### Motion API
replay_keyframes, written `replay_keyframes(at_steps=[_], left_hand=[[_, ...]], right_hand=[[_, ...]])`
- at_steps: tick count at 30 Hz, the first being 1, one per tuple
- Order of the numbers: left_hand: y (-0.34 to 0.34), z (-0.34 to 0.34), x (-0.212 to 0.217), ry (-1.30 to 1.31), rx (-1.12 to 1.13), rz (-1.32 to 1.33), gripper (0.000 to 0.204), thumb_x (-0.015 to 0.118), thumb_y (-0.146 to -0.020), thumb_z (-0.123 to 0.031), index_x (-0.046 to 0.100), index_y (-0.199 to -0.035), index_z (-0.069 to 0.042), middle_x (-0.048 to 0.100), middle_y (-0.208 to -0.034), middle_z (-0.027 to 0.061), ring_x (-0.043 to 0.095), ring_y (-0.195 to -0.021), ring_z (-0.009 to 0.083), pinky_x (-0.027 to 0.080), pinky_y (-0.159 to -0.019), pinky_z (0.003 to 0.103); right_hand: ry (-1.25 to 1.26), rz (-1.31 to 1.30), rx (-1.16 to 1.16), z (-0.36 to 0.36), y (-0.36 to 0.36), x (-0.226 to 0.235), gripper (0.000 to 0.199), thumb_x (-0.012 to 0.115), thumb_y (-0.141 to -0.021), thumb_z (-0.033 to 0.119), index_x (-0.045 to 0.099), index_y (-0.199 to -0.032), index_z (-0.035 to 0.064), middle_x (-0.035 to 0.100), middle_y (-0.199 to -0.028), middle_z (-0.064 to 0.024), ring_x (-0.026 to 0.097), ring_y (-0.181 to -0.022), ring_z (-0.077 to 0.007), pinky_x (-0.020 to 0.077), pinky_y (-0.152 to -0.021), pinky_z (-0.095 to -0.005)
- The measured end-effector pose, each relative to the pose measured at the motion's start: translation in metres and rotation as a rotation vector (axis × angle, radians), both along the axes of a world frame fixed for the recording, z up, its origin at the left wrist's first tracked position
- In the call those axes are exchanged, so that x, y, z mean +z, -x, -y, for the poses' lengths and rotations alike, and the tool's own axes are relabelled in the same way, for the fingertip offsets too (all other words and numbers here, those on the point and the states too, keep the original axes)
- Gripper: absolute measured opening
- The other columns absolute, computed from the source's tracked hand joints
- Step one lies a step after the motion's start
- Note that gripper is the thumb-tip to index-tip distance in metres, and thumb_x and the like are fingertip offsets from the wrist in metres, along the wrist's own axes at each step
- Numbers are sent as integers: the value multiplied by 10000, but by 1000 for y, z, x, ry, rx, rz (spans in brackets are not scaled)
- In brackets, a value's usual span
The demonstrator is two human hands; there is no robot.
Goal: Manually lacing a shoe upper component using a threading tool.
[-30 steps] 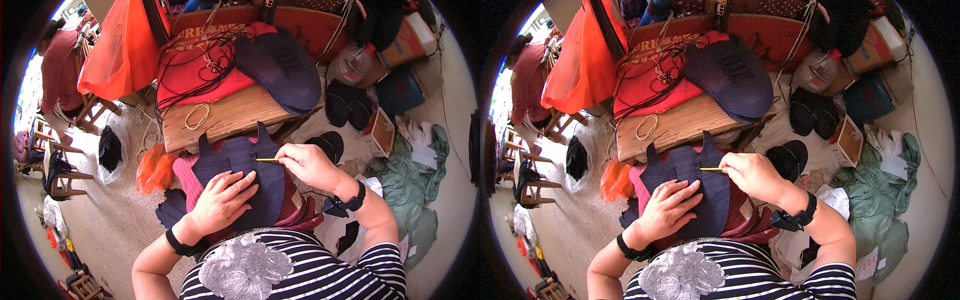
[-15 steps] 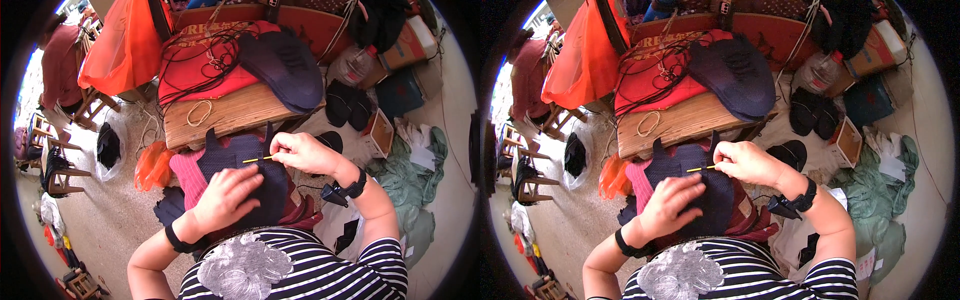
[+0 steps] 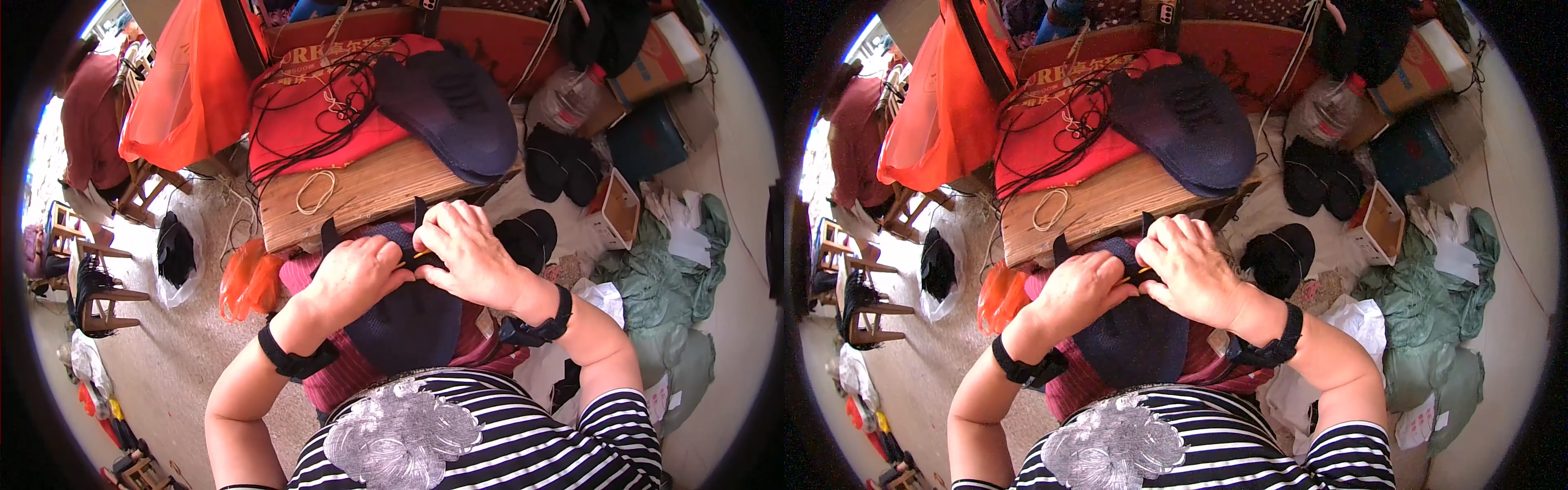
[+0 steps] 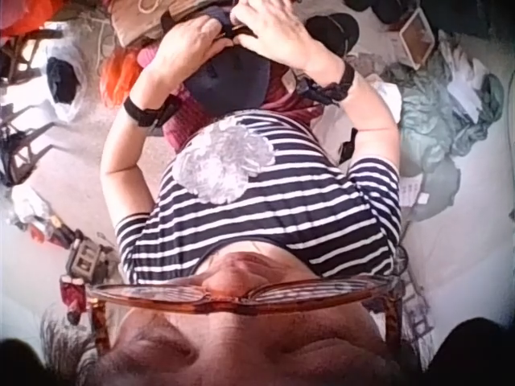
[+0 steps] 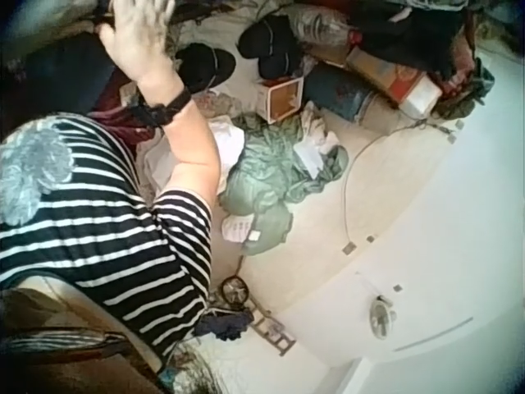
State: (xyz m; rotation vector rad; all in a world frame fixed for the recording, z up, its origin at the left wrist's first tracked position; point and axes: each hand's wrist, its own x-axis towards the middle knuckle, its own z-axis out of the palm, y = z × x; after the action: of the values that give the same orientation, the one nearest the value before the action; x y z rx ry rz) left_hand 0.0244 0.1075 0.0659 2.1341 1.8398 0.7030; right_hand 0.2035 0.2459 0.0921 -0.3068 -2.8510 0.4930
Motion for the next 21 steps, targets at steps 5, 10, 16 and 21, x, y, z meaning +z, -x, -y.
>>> replay_keyframes(at_steps=[5, 10, 16, 21], left_hand=[[-4, -3, -6, -47, -79, 194, 265, 689, -902, -183, 509, -773, -37, 557, -734, 150, 591, -705, 372, 473, -638, 473], [4, 13, -5, -64, -92, 159, 248, 698, -884, -154, 510, -761, -48, 549, -726, 131, 571, -678, 356, 446, -612, 459], [9, 49, 2, -61, -108, 82, 208, 716, -839, -122, 534, -756, -65, 550, -721, 92, 572, -671, 313, 428, -608, 435], [1, 67, 11, -61, 54, 7, 204, 741, -817, -116, 549, -789, -55, 556, -770, 102, 577, -714, 311, 442, -624, 427]], right_hand=[[442, 39, 74, -15, 6, -13, 437, 763, -781, 150, 513, -1134, 92, 541, -1101, -120, 531, -1117, -324, 423, -989, -448], [390, 156, 102, -17, 9, -6, 490, 789, -802, 196, 525, -1208, 123, 554, -1140, -85, 544, -1150, -301, 423, -1007, -442], [446, 137, 96, -16, 3, -7, 490, 802, -797, 207, 549, -1211, 139, 562, -1123, -71, 552, -1137, -280, 433, -994, -430], [429, 86, 66, -16, -3, -13, 499, 810, -784, 242, 557, -1204, 144, 554, -1110, -71, 545, -1115, -268, 405, -1004, -425]])
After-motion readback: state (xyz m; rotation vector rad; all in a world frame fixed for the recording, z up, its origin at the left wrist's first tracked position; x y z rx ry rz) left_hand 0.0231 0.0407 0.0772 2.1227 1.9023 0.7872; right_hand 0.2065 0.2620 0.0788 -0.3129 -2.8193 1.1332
